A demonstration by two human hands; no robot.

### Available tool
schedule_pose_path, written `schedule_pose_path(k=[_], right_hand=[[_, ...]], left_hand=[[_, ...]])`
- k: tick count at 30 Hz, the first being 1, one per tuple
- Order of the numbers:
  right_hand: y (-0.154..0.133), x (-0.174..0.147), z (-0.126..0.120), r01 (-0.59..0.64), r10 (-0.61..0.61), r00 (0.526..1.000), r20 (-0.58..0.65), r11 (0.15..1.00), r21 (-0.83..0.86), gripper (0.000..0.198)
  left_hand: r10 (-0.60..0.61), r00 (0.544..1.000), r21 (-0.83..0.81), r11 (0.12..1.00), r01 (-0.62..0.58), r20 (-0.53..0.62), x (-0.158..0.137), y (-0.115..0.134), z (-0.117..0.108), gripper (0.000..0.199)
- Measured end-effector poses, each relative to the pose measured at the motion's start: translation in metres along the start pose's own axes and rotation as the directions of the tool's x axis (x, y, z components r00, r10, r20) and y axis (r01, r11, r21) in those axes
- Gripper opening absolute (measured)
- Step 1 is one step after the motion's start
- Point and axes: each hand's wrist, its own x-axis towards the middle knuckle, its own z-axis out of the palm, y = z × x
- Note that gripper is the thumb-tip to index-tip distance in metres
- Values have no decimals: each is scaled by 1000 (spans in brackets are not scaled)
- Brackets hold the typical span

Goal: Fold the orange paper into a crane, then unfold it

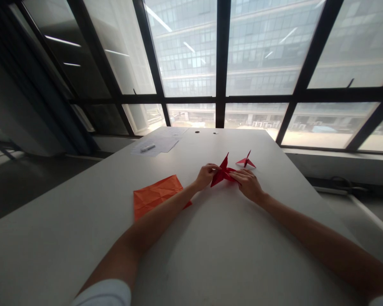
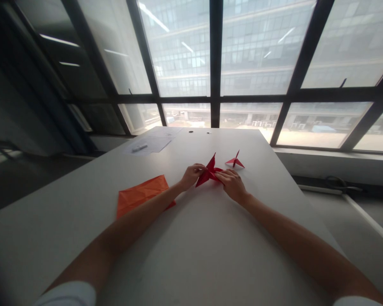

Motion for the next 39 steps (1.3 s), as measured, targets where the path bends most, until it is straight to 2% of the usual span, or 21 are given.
schedule_pose_path(k=[3,5,10,14,17,20,26,30,35,39], right_hand=[[2,-2,1,-17,17,999,-39,1000,8,49],[3,-3,2,-24,26,998,-55,999,28,50],[3,-3,1,-14,17,999,-48,998,63,47],[5,-4,3,-45,49,998,-45,996,79,46],[8,-5,4,-82,88,994,-68,993,87,50],[10,-6,4,-71,78,995,-68,993,96,54],[7,-4,-3,44,-43,999,-12,992,115,52],[5,-2,-5,131,-136,990,25,982,132,44],[6,-2,-4,148,-151,988,23,984,104,42],[7,-2,-4,123,-123,992,-4,989,77,44]], left_hand=[[-95,995,-178,979,100,40,-1,5,-1,17],[-134,988,-225,963,148,78,-3,9,-2,24],[-218,964,-256,933,252,153,-5,12,-3,49],[-216,960,-184,951,249,178,-4,7,-6,54],[-239,954,-199,941,274,181,-3,4,-8,52],[-270,952,-199,935,295,143,-2,2,-8,47],[-148,986,116,984,139,77,-2,-4,-4,33],[-115,989,210,973,93,91,-4,-3,-2,31],[-251,968,33,967,251,7,-2,-1,-5,26],[-311,950,-60,948,311,9,1,-5,-5,28]])
